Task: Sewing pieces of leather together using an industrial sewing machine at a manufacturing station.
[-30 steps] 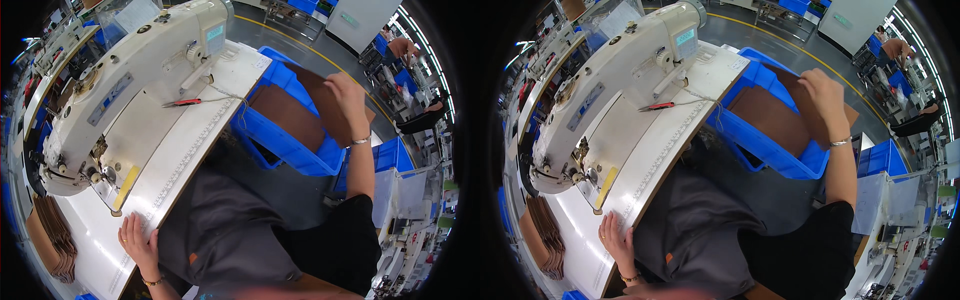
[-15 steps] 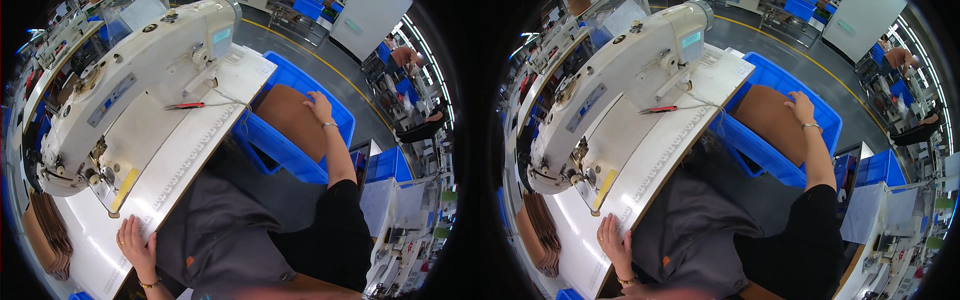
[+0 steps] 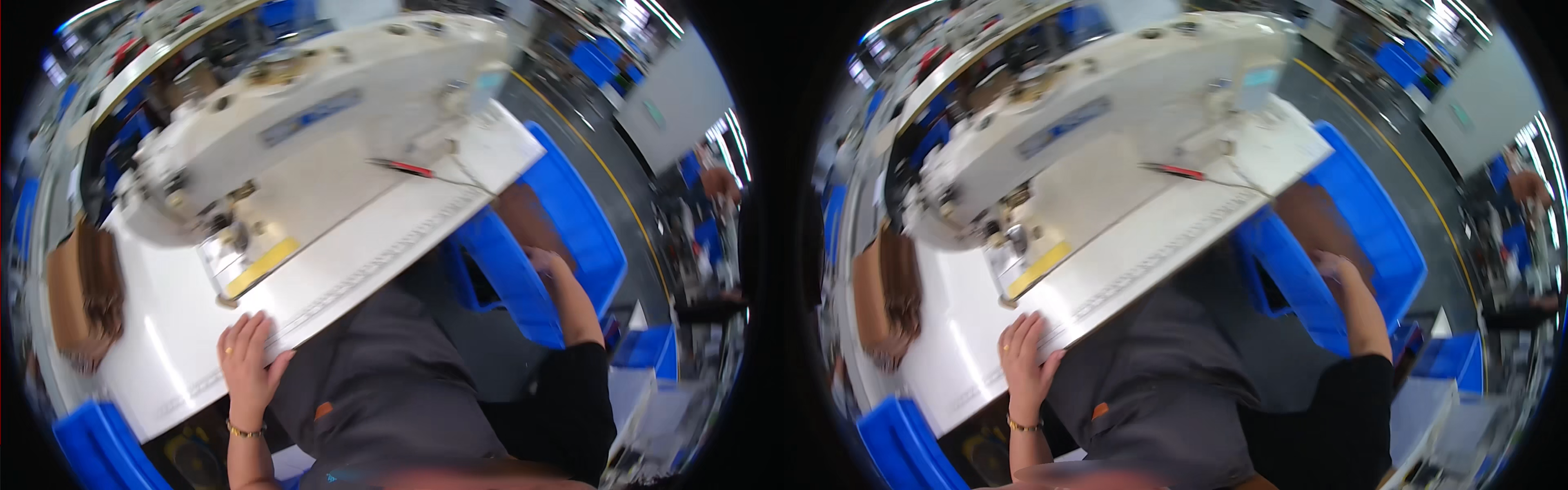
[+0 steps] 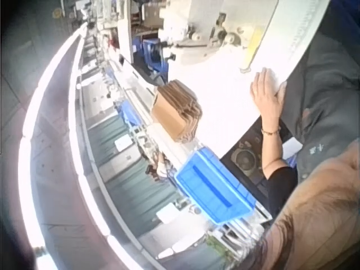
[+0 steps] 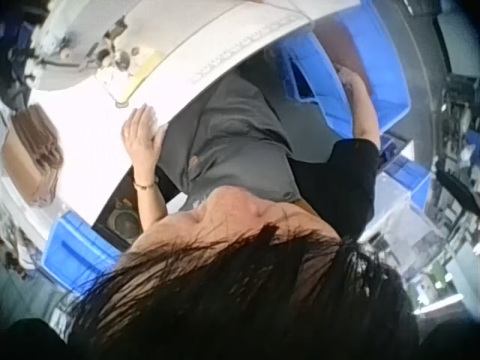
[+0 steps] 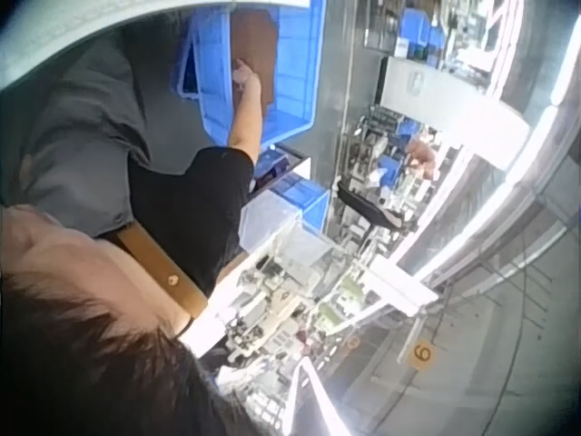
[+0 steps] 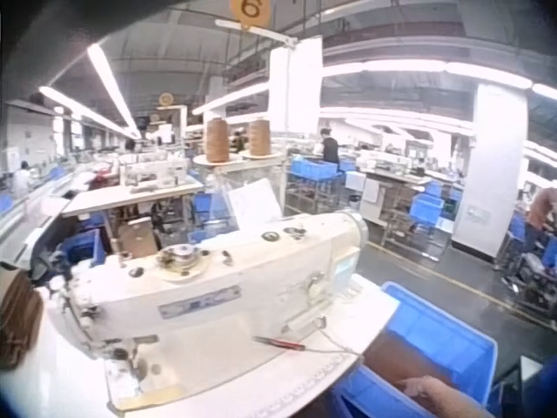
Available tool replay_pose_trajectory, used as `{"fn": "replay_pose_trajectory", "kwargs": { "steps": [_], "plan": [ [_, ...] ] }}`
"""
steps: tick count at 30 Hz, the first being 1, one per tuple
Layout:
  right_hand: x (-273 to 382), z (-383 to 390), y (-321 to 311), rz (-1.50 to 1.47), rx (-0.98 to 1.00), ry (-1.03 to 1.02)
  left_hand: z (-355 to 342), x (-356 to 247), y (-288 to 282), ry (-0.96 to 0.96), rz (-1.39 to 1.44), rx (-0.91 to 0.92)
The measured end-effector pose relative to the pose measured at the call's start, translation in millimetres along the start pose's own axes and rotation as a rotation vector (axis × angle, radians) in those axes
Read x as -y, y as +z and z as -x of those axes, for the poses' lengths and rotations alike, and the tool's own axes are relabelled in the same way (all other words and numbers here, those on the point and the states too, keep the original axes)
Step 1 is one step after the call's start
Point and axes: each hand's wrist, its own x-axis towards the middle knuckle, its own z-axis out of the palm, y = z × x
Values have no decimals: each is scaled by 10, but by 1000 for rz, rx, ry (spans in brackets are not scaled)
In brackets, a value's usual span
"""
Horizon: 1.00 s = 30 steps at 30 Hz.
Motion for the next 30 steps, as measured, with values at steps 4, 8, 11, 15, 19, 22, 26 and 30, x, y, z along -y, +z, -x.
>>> {"fn": "replay_pose_trajectory", "kwargs": {
  "steps": [4, 8, 11, 15, 19, 22, 26, 30],
  "plan": [
    [-33, -93, -292, 33, -752, -48, 46, 185, -230, -107, 15, -80],
    [614, 219, -573, -236, -1210, -405, 77, 671, -627, -190, -192, -319],
    [1818, 629, -341, -121, -1257, -913, 87, 1163, -958, -291, -343, -537],
    [3040, 997, 96, 360, -1088, -1448, 73, 1850, -1351, -462, -537, -659],
    [3866, 1254, 557, 302, -838, -1636, 16, 2506, -1508, -583, -619, -614],
    [4227, 1336, 816, 266, -743, -1654, -157, 2707, -1511, -670, -520, -627],
    [4368, 1393, 914, 268, -692, -1626, -274, 2809, -1557, -845, -452, -518],
    [4346, 1378, 927, 227, -658, -1587, -242, 2888, -1633, -875, -465, -503]
  ]
}}
